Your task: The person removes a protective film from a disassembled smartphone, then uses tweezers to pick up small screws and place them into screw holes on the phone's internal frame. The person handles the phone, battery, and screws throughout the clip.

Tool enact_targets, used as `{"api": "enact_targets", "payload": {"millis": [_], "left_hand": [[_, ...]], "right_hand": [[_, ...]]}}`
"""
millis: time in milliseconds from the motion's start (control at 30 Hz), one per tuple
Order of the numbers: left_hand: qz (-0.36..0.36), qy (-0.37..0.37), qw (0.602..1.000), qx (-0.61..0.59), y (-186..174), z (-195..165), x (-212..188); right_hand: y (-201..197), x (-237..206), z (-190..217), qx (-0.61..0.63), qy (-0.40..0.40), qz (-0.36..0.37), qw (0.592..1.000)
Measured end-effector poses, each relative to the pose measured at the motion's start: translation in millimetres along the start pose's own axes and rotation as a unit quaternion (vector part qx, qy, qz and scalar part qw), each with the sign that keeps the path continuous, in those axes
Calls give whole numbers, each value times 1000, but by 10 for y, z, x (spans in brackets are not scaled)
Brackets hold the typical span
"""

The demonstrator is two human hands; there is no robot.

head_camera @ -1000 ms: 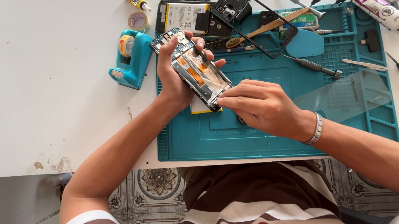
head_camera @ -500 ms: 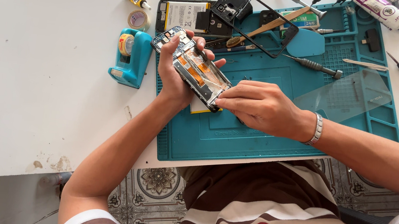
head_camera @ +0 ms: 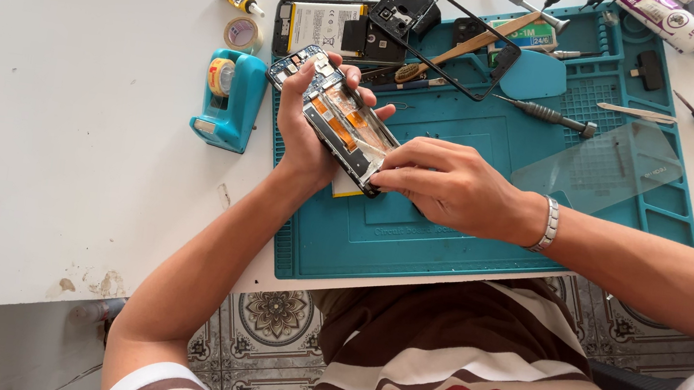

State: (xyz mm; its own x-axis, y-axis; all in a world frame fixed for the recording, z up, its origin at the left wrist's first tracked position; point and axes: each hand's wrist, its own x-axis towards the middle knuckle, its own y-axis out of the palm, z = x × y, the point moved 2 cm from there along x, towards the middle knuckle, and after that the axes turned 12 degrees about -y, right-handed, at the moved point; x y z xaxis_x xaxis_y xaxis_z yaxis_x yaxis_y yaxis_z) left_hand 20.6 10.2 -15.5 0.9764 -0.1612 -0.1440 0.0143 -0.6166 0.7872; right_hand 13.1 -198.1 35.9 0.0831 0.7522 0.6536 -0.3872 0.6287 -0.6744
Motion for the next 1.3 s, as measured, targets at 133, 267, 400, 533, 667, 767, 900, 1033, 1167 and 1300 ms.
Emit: {"api": "enact_targets", "payload": {"millis": [133,267,400,533,667,767,900,1033,1167,1300], "left_hand": [[2,-4,1000,-1,22,17,-17],[-1,-1,1000,3,43,27,-32],[-2,2,1000,9,50,13,-37],[-9,-2,1000,-4,51,-15,-31],[-30,6,999,-37,65,-63,-34],[-59,16,997,-56,94,-81,-49],[-70,19,996,-51,147,-56,-72],[-57,23,997,-39,158,-68,-71],[-63,18,997,-41,143,-53,-57],[-44,11,998,-34,124,-64,-54]], "right_hand": [[14,-11,2,-2,3,-6,1000],[14,-11,9,2,6,-10,1000],[10,18,22,15,29,-13,999],[-43,83,58,1,-7,-15,1000],[-93,125,122,-65,-43,-6,997],[-111,125,154,-139,-53,-20,989],[-131,93,163,-194,-64,-18,979],[-130,87,154,-218,-100,-9,971],[-127,87,142,-221,-99,-5,970],[-128,72,122,-182,-75,-20,980]]}}
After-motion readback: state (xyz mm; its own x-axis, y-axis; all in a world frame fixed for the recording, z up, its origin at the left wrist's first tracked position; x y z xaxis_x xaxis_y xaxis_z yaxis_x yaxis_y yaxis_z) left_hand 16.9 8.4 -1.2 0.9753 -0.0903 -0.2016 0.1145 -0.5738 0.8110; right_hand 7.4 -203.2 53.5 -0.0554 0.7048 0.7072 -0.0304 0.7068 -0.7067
